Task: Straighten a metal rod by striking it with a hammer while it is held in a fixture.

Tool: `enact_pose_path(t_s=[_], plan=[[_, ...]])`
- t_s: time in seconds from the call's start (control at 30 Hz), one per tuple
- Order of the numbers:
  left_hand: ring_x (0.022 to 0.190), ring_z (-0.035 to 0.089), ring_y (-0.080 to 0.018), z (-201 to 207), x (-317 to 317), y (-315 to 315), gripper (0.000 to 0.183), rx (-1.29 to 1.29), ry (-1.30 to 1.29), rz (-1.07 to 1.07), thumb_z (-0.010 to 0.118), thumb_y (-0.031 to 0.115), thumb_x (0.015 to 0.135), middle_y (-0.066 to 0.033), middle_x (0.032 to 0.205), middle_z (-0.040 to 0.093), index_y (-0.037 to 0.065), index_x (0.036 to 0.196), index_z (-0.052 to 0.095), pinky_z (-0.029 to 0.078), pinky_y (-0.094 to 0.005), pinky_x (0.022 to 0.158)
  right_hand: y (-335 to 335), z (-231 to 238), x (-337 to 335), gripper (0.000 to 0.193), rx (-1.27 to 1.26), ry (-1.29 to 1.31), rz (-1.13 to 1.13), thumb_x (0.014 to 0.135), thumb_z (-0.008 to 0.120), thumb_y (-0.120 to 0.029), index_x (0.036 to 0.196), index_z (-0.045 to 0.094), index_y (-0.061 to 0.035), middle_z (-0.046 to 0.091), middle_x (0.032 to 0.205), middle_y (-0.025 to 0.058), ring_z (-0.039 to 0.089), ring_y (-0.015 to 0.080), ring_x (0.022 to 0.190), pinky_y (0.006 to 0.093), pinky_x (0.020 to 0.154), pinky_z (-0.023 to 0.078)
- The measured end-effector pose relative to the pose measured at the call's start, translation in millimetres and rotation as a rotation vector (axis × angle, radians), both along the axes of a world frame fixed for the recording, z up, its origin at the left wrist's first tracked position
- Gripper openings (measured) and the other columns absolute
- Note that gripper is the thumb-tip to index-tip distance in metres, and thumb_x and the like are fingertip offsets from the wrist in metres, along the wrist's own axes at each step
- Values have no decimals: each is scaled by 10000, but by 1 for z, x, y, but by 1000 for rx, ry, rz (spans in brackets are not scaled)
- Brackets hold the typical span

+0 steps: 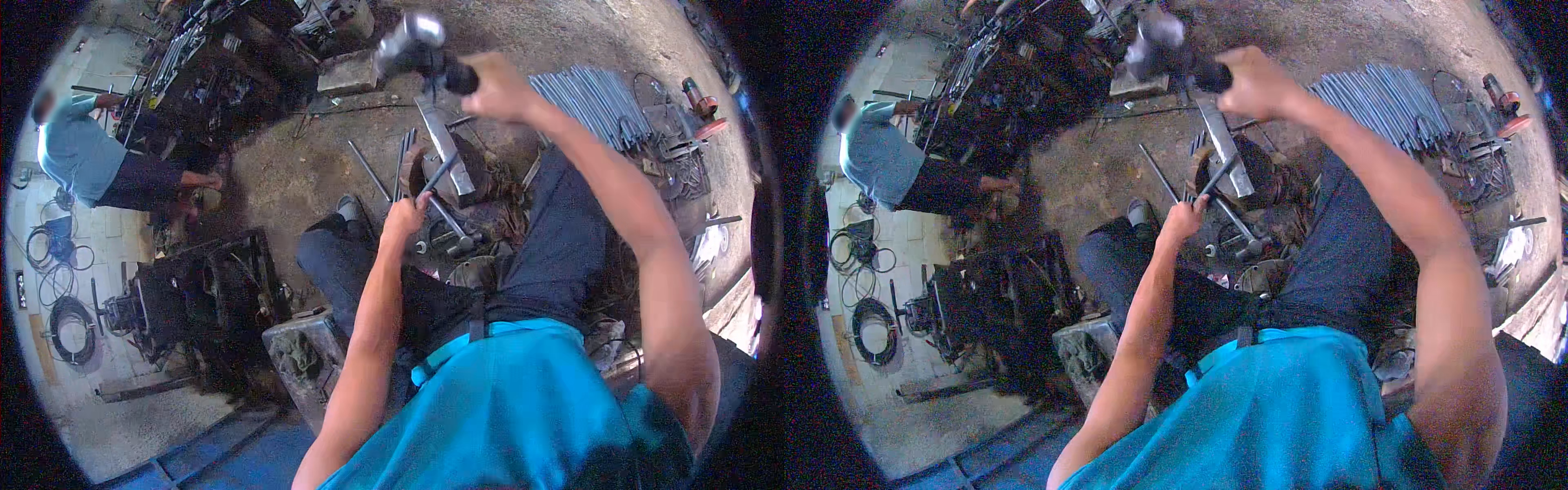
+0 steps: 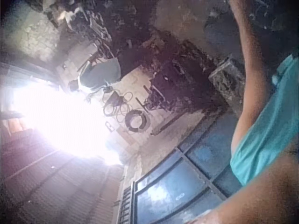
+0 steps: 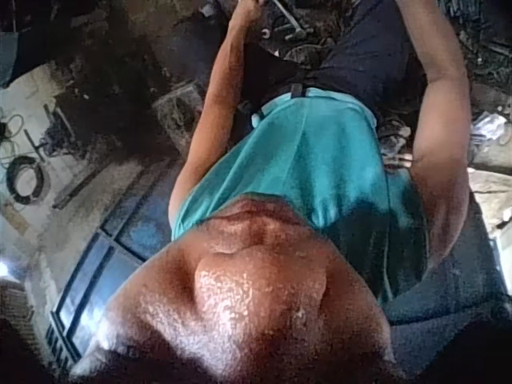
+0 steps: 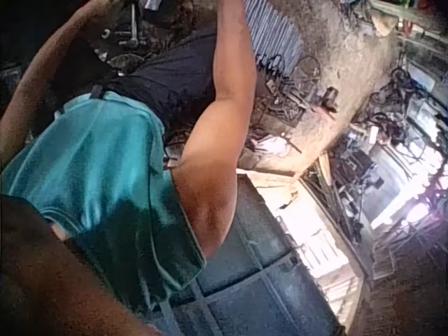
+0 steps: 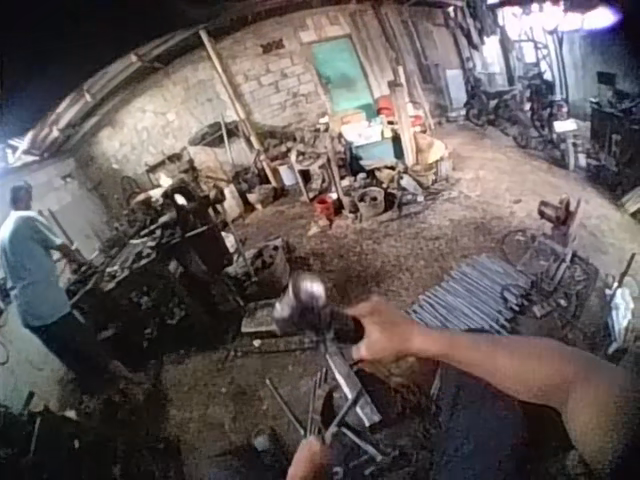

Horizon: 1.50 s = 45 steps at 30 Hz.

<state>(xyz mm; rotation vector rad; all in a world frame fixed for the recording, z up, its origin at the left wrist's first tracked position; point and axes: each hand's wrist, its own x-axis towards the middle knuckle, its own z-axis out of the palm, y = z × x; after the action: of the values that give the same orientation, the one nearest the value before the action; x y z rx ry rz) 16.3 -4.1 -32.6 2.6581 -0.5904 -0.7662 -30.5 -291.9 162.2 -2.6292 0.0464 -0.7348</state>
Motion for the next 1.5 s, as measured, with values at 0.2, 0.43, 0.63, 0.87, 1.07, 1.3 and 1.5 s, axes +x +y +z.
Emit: enact_pose_path(t_s=[0.2,0.43,0.63,0.87,1.07,1.3,1.5], plan=[[1000,579,-490,1,-3,3,734,-3,16,11,427,631,912,-350,964,611,-60,978,664,465,-519,869,24,26,-12,239,685,-9,237,817,708,-214,964,616,-50,627,724,8,588,106,577,253,520,472],[1030,574,-488,-6,14,12,783,57,28,36,398,682,892,-347,1010,611,-44,991,674,456,-525,889,7,-104,-18,295,477,608,-201,631,720,-192,723,651,80,658,680,220,684,301,642,408,635,544],[1027,584,-481,17,-7,0,753,131,47,54,415,647,904,-331,1006,625,-57,987,669,466,-525,885,-38,109,21,123,114,87,2,747,666,-90,718,582,-5,561,553,38,534,121,421,301,423,434],[1008,593,-474,20,-3,0,736,90,41,5,401,634,917,-324,996,630,-50,972,669,472,-525,870,16,-57,-9,215,262,-60,-51,878,552,-169,1024,625,-28,670,893,61,638,220,804,371,792,470],[951,608,-482,23,-9,-8,717,52,-1,46,412,615,923,-319,944,638,-54,966,666,488,-529,830,26,-66,-51,362,492,568,-293,609,708,-188,871,657,57,659,850,272,670,382,826,431,765,529],[937,619,-477,28,-16,8,732,59,-33,37,412,627,916,-319,919,644,-54,928,679,490,-534,834,6,155,10,211,251,-164,46,865,604,-145,669,578,-71,559,539,27,569,133,473,312,439,418],[940,631,-457,20,-20,-1,732,50,-58,6,419,637,908,-302,926,654,-45,920,685,506,-511,820,18,-116,-31,412,260,15,-259,761,627,-179,1121,595,19,660,983,227,643,321,954,419,920,447]])
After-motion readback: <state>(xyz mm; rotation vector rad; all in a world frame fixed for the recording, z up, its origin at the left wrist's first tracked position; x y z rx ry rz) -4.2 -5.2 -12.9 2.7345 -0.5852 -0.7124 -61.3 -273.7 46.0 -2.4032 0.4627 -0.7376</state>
